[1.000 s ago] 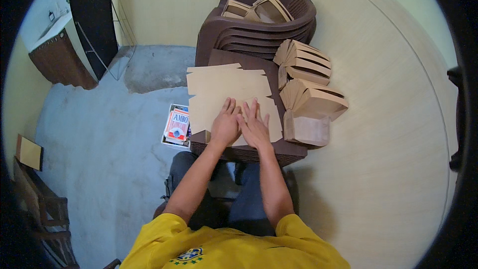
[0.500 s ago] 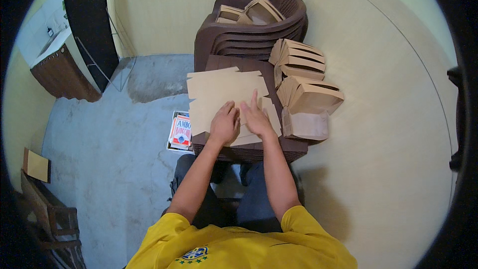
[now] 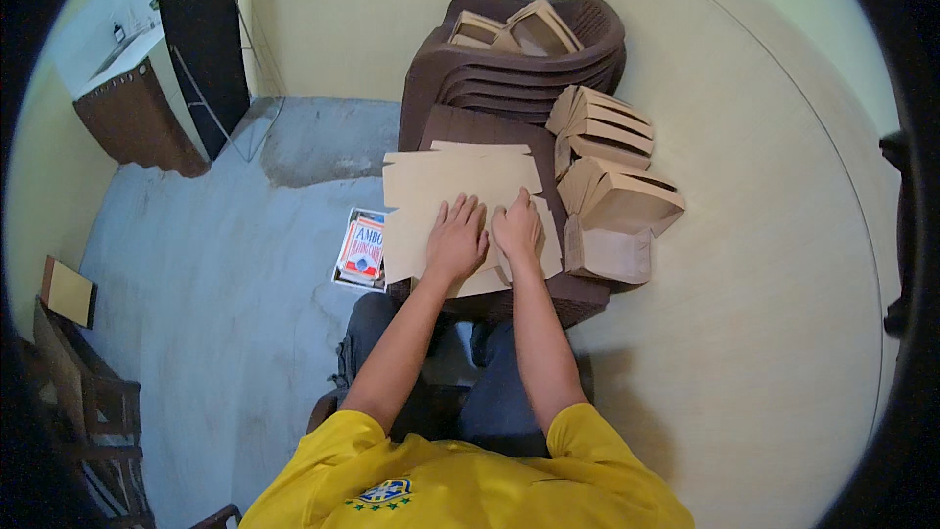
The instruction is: The person folds flat cardboard pieces into small rectangular boxes by hand. They repeatedly pick up a flat piece, fold the sides, and tuck the flaps to form a box, then place the finished box on a growing stack to the right.
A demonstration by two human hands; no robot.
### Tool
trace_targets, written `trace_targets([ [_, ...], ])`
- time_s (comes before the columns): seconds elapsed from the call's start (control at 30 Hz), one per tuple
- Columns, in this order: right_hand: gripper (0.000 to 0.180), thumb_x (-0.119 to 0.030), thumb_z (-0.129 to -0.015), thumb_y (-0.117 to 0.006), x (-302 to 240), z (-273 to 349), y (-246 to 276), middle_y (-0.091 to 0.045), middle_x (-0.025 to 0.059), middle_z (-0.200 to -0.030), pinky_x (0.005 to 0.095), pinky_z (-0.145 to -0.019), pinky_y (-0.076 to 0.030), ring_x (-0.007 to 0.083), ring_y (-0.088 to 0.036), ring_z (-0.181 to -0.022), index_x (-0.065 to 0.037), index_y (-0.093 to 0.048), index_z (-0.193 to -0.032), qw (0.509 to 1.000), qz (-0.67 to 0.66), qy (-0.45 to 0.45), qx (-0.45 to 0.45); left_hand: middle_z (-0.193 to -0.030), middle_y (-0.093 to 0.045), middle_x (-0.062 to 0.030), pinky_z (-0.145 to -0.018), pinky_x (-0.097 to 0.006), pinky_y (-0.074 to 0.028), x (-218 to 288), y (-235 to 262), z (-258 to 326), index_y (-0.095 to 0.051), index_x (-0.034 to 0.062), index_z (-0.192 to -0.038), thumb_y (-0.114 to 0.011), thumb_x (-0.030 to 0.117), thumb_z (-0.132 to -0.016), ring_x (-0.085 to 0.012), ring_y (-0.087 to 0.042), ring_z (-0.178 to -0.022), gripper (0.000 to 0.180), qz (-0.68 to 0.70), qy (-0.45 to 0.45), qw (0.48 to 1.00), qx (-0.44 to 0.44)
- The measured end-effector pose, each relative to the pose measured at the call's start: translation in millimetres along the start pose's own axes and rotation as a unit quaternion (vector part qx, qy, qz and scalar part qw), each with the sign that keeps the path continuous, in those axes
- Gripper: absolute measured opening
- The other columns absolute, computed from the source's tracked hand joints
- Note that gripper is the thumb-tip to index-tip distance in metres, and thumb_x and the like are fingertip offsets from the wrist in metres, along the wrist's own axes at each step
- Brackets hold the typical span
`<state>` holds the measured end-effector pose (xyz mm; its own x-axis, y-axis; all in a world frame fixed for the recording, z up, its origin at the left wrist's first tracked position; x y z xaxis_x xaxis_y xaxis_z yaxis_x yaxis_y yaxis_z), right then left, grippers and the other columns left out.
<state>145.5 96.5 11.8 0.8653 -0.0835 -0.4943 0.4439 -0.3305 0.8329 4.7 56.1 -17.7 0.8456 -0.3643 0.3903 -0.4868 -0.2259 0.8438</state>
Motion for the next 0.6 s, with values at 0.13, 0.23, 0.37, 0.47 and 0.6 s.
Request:
trace_targets([
  [0.13, 0.059, -0.031, -0.097, -0.065, -9, -17, -1, -0.074, 0.0348, -0.113, 0.0542, -0.106, -0.053, 0.0488, -0.07, -0.118, 0.008, -0.061, -0.141, 0.996, 0.006, -0.053, -0.077, -0.168, -0.047, -0.0148, -0.135, -0.054, -0.021, -3, -8, -1, -0.055, 0.0054, -0.155, -0.055, 0.033, -0.104, -0.0326, -0.036, -0.161, 0.058, -0.001, 0.006, 1.0, -0.02],
  [0.23, 0.047, -0.037, -0.094, -0.069, 4, -33, -2, -0.077, 0.028, -0.108, 0.055, -0.098, -0.055, 0.0427, -0.075, -0.103, 0.002, -0.074, -0.12, 0.98, -0.136, -0.111, -0.094, -0.168, -0.048, -0.0148, -0.134, -0.054, -0.022, -3, -8, -1, -0.054, 0.0048, -0.155, -0.055, 0.032, -0.104, -0.0328, -0.037, -0.16, 0.058, -0.016, -0.001, 1.0, -0.018],
  [0.37, 0.031, -0.02, -0.102, -0.066, 17, -29, -19, -0.071, 0.0113, -0.085, 0.0302, -0.062, -0.056, 0.0138, -0.066, -0.07, 0.004, -0.077, -0.118, 0.93, -0.321, -0.103, -0.146, -0.167, -0.049, -0.0156, -0.134, -0.055, -0.022, -2, -8, -3, -0.051, 0.0042, -0.157, -0.055, 0.032, -0.104, -0.0333, -0.039, -0.16, 0.06, -0.028, 0.003, 0.999, -0.041],
  [0.47, 0.026, -0.015, -0.101, -0.068, 15, -16, -25, -0.075, 0.0137, -0.087, 0.035, -0.068, -0.058, 0.0207, -0.071, -0.072, 0.002, -0.08, -0.117, 0.933, -0.323, -0.024, -0.159, -0.167, -0.049, -0.0161, -0.134, -0.054, -0.022, -3, -6, -3, -0.047, 0.0042, -0.16, -0.055, 0.032, -0.104, -0.0331, -0.039, -0.16, 0.064, 0.028, 0.015, 0.999, -0.019],
  [0.6, 0.026, -0.024, -0.099, -0.074, 6, -14, -10, -0.079, 0.0147, -0.097, 0.0424, -0.078, -0.06, 0.0322, -0.075, -0.083, -0.006, -0.083, -0.116, 0.98, -0.15, 0.089, -0.095, -0.168, -0.048, -0.0162, -0.135, -0.053, -0.021, -4, -4, -2, -0.041, 0.003, -0.165, -0.054, 0.034, -0.104, -0.0326, -0.037, -0.16, 0.069, 0.035, 0.022, 0.999, -0.027],
])
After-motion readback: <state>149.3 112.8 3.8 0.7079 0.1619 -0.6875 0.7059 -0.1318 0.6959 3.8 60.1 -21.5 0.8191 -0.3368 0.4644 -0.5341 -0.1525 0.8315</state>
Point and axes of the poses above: each hand's wrist, its own z-axis away from the middle knuckle, its own y-axis out of the back of the hand, x = y × z, the point moved 1 cm from there along -z, towards the middle knuckle
